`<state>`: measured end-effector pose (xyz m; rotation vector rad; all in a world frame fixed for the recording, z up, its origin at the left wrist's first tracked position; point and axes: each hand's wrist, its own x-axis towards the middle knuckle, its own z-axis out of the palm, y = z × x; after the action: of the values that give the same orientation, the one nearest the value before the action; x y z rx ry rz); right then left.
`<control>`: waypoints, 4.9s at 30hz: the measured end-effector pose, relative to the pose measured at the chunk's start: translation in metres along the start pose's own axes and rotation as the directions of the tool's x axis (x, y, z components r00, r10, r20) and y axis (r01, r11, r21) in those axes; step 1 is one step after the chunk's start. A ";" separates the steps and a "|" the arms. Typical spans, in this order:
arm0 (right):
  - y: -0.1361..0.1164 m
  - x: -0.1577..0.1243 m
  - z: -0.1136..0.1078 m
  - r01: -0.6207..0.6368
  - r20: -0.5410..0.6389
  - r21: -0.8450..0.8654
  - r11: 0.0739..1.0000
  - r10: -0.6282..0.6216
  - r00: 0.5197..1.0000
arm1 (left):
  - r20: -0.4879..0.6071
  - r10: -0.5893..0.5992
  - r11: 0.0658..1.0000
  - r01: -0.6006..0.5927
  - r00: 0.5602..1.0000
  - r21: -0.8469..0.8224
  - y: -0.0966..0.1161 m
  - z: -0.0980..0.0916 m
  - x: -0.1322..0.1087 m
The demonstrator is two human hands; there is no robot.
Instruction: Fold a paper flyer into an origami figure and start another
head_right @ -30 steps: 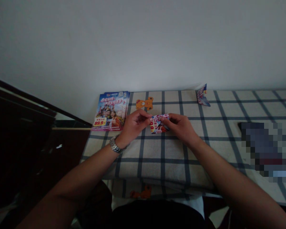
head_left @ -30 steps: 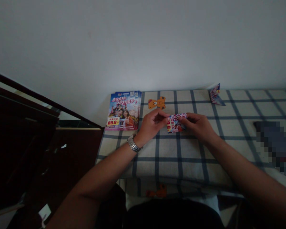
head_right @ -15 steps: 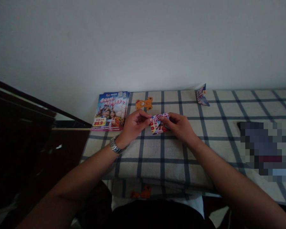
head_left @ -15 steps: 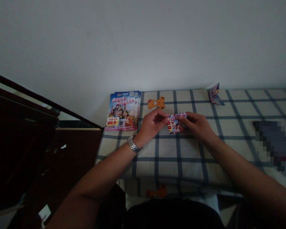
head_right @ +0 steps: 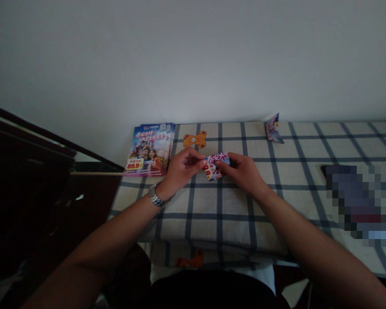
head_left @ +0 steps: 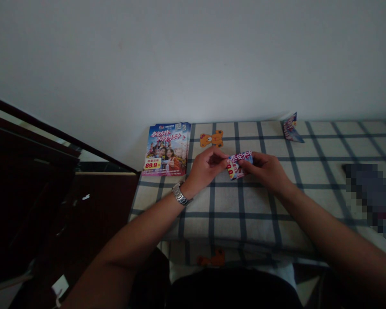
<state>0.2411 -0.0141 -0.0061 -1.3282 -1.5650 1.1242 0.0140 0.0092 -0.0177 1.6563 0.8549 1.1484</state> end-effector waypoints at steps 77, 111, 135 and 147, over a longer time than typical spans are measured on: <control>-0.005 -0.001 -0.009 -0.022 -0.036 -0.225 0.974 0.014 0.999 | 0.085 -0.093 0.972 0.109 0.992 -0.209 -0.002 0.000 0.004; -0.012 -0.001 -0.005 -0.106 0.065 0.068 0.992 0.101 0.993 | 0.025 -0.098 0.979 0.100 0.995 -0.176 0.002 0.000 0.004; 0.003 0.002 -0.004 -0.075 0.106 0.166 0.983 0.058 0.993 | -0.037 -0.107 0.981 0.099 0.994 -0.169 0.001 -0.001 0.004; -0.002 0.004 -0.009 0.000 -0.050 0.144 0.990 0.007 0.999 | 0.056 -0.115 0.966 0.125 0.992 -0.228 -0.007 0.000 0.004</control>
<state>0.2485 -0.0092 -0.0012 -1.2540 -1.4179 1.1745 0.0146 0.0152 -0.0233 1.4140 0.7531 1.0814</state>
